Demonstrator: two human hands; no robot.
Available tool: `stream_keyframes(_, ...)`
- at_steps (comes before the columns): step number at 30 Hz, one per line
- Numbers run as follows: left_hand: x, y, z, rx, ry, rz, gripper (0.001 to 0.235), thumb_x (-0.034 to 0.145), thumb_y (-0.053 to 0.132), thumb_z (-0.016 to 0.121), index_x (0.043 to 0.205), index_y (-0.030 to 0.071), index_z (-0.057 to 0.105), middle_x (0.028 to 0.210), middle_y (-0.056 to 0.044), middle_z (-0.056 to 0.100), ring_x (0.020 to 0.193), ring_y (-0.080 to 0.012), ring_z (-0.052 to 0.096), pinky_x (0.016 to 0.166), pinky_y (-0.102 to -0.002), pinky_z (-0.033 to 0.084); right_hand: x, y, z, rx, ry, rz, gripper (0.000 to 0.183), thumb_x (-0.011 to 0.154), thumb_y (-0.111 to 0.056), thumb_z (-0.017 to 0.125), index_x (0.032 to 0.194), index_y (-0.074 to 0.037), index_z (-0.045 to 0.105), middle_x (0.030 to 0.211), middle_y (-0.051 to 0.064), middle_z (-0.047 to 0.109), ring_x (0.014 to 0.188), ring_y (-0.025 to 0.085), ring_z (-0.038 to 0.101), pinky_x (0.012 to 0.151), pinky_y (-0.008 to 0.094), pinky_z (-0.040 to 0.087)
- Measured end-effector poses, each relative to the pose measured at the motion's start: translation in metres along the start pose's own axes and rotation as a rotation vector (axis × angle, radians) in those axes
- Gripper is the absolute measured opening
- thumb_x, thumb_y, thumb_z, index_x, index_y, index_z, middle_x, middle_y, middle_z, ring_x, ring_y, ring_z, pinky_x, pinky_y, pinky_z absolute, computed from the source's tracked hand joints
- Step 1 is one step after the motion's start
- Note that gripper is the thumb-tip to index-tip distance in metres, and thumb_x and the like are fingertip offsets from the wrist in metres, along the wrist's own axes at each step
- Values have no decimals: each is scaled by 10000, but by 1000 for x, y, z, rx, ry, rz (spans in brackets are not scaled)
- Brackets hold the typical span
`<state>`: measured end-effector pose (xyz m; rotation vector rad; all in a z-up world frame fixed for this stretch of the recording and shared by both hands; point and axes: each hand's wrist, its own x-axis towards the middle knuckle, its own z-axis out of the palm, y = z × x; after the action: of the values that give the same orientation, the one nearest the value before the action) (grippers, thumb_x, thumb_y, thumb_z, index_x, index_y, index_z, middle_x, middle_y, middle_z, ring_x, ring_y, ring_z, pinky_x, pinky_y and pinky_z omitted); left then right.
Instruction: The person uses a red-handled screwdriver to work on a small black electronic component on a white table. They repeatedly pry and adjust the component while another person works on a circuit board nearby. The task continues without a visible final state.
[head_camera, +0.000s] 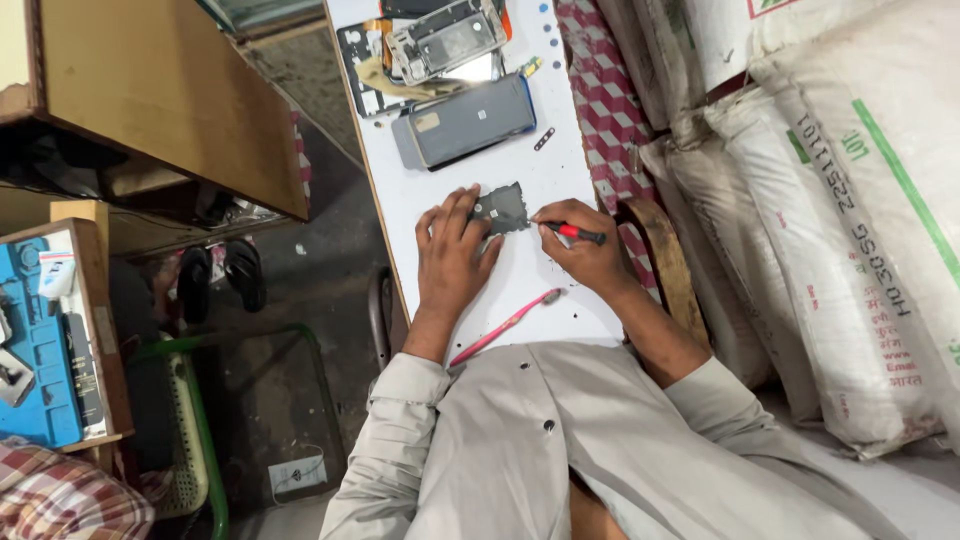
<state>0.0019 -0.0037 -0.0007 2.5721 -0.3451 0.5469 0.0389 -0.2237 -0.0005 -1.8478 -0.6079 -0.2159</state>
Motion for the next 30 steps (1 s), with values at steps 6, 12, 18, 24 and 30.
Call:
stream_keyframes(6,3,2,-3,-10,-42,-40,307,806,289,861,975,87,704,1488,-96,564,1429,-273,468,1150,-498,291,0,-1,-1,23,-46,-2,190,886,49,714,1063,-18,698,1078,105,737,1011,224,734,900,325,582)
stream_keyframes(12,1,0,5,22,-58,-71,347,805,353,858,1016,120,712,1468,-57,578,1415,-235,460,1152,-482,284,-1,2,-2,-77,-88,-65,175,858,19,743,1014,-41,691,1053,92,760,988,237,735,900,359,556)
stream_keyframes(18,2,0,2,37,-67,-41,601,814,370,841,1352,161,671,1431,-24,588,1361,-224,479,1118,-456,288,3,-4,1,-170,-68,-121,214,837,13,738,1034,-58,695,1054,67,763,925,222,723,819,360,525)
stream_keyframes(24,5,0,2,44,-103,-53,526,784,375,839,1271,218,714,1389,-13,604,1321,-225,491,1091,-469,288,4,-8,3,-194,-63,-138,245,836,26,732,1062,-68,715,1051,51,767,894,197,713,796,357,502)
stream_keyframes(30,5,-1,2,37,-91,-54,522,788,366,845,1266,195,722,1388,1,605,1329,-214,494,1094,-470,293,6,-6,4,-187,-59,-83,256,863,28,730,1106,-50,733,1019,60,763,844,204,700,808,352,525)
